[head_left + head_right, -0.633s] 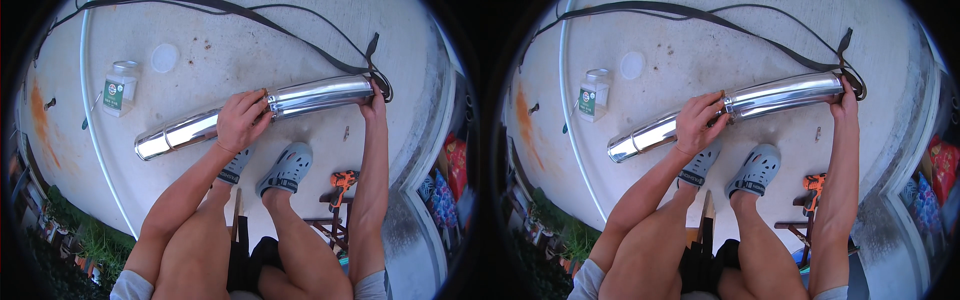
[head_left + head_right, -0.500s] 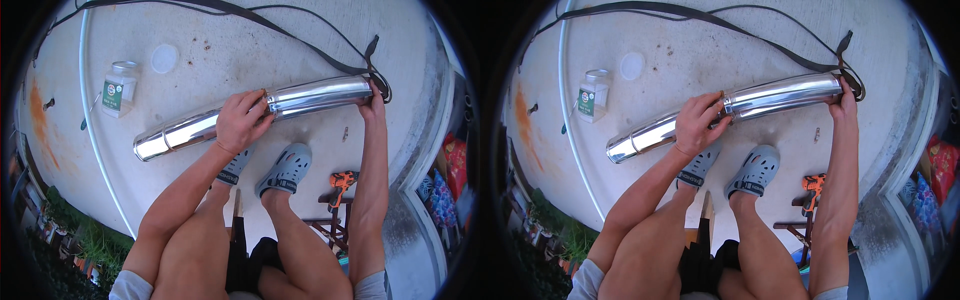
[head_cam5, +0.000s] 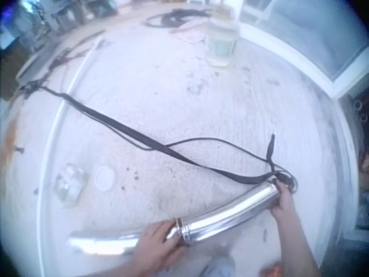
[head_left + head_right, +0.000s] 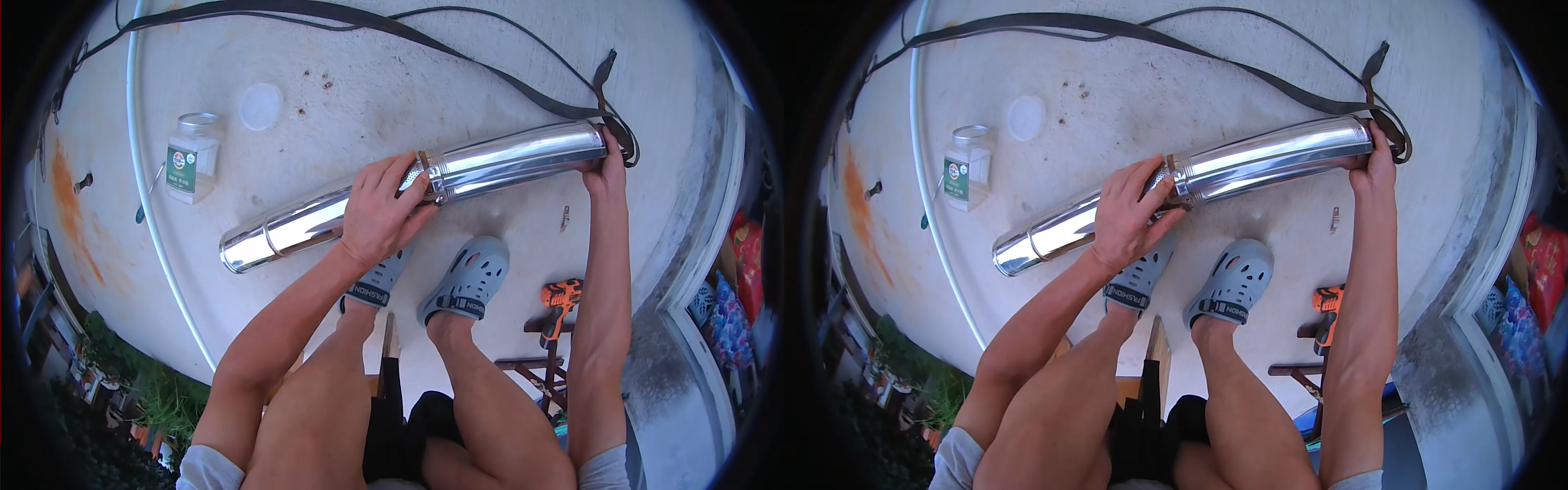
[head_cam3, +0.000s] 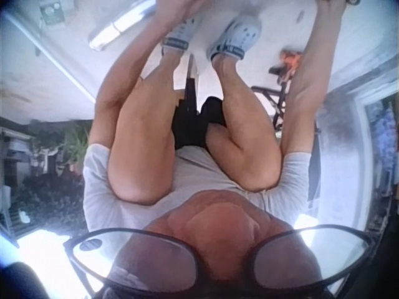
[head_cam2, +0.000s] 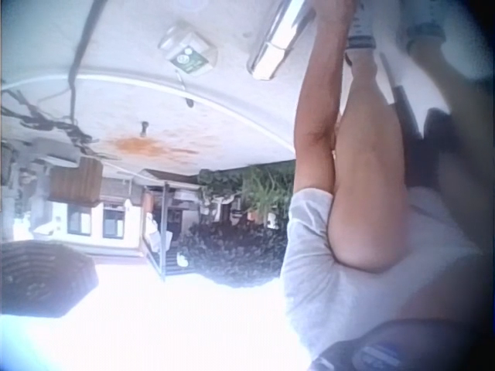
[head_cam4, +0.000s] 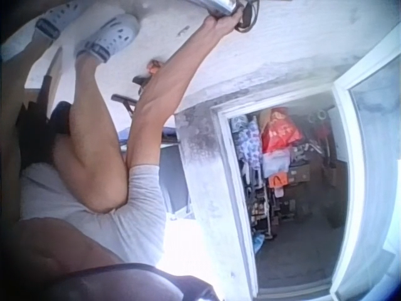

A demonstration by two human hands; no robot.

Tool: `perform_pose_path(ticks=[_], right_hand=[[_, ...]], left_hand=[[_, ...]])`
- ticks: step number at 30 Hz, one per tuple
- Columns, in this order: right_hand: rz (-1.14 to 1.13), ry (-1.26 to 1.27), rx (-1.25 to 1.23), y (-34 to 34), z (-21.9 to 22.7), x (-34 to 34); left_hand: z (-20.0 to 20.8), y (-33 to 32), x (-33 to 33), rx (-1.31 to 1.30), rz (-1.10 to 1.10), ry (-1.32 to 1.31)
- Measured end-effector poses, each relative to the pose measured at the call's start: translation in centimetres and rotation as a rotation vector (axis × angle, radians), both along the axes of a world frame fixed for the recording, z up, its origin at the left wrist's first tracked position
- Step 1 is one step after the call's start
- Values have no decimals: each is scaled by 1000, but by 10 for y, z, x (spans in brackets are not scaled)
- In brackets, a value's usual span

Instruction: The person assembles a cylindrical metal water pump by using an electric drill to secure a metal bracket and then manually fitting a metal pipe and strap onto the housing.

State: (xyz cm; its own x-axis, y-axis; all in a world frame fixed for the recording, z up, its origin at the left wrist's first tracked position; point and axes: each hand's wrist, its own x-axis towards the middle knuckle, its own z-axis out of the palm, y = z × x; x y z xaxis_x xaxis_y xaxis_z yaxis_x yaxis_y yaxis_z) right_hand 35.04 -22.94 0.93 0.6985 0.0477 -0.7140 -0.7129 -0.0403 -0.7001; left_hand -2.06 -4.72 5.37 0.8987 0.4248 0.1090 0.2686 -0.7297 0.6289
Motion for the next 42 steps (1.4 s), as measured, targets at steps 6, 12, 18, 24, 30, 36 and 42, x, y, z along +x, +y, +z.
perform_pose_path(ticks=[6,12,18,24,30,36,42], right_hand=[[23,10,16,-7,-3,4],[25,13,35,-4,1,-4],[5,-28,54,-5,-3,-1],[50,35,84,0,5,-3],[77,-2,46,-2,2,3],[60,19,53,-2,0,0],[46,12,138,-10,-6,10]], left_hand=[[5,-4,10,-35,32,10],[1,-7,11,23,49,-17],[-8,-12,17,-13,117,-110],[-13,-14,15,32,149,-104],[-8,-14,16,155,111,21],[-5,-5,19,-58,139,106],[-2,23,27,-73,-133,448]])
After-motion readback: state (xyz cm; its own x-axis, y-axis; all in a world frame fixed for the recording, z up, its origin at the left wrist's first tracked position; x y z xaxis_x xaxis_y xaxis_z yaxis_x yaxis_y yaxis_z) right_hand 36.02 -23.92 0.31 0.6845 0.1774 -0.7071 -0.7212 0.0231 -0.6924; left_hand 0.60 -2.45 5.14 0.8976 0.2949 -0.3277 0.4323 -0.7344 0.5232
